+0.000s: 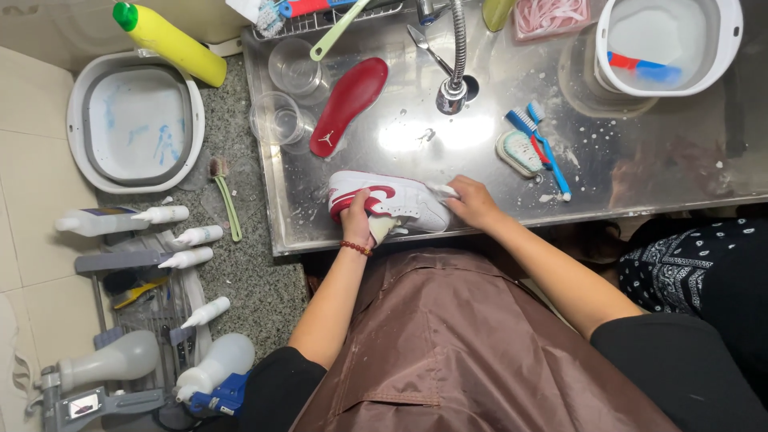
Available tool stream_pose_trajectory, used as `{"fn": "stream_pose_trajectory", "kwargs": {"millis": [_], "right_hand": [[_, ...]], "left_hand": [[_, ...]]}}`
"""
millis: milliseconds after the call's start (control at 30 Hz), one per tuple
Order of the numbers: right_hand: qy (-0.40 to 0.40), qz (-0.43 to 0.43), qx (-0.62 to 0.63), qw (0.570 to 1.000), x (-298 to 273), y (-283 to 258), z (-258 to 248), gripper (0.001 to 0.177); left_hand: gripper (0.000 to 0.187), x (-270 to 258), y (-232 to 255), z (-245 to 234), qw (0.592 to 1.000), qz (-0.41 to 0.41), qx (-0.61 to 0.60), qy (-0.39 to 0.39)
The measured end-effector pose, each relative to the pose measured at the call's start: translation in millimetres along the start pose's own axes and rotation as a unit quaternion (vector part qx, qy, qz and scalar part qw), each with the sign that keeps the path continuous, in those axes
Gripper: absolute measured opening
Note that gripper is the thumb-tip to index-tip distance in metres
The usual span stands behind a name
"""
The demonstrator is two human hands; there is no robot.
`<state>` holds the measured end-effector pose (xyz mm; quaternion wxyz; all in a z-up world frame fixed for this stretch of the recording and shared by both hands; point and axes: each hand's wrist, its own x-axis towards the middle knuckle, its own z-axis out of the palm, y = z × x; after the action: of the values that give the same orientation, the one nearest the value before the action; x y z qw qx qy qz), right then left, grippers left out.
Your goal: Clean a red and white sneaker at a sink using a brush, soap, and a cloth.
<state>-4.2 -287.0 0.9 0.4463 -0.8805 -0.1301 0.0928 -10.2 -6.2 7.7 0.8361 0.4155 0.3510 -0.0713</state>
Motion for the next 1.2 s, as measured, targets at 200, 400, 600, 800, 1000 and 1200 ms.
{"fn": "stream_pose_trajectory", "kwargs": {"millis": [200,400,600,800,1000,1200], "right_hand": [[0.027,-0.022,0.037,0.999,6,-30,0,0.019],[0.042,0.006,0.014,0.999,2,-5,9,0.018],[0.028,-0.022,0.008,0.999,-13,-15,-2,0.021],[0.035,-0.034,-0.008,0.999,12,-30,7,0.019],[0.009,-0.002,0.013,1.0,-36,-6,4,0.027],[0.029,-0.013,0.021,0.999,23,-40,13,0.018]], "left_hand": [[0.024,-5,2,1,1.0,0.002,0.001,-0.015],[0.026,-8,2,5,0.999,0.022,0.015,-0.04],[0.027,-9,1,1,0.998,0.03,0.005,-0.047],[0.026,-9,1,0,1.0,0.001,0.007,-0.013],[0.024,-8,3,1,0.999,0.012,-0.008,-0.029],[0.027,-10,7,1,1.0,-0.004,0.003,-0.018]]}}
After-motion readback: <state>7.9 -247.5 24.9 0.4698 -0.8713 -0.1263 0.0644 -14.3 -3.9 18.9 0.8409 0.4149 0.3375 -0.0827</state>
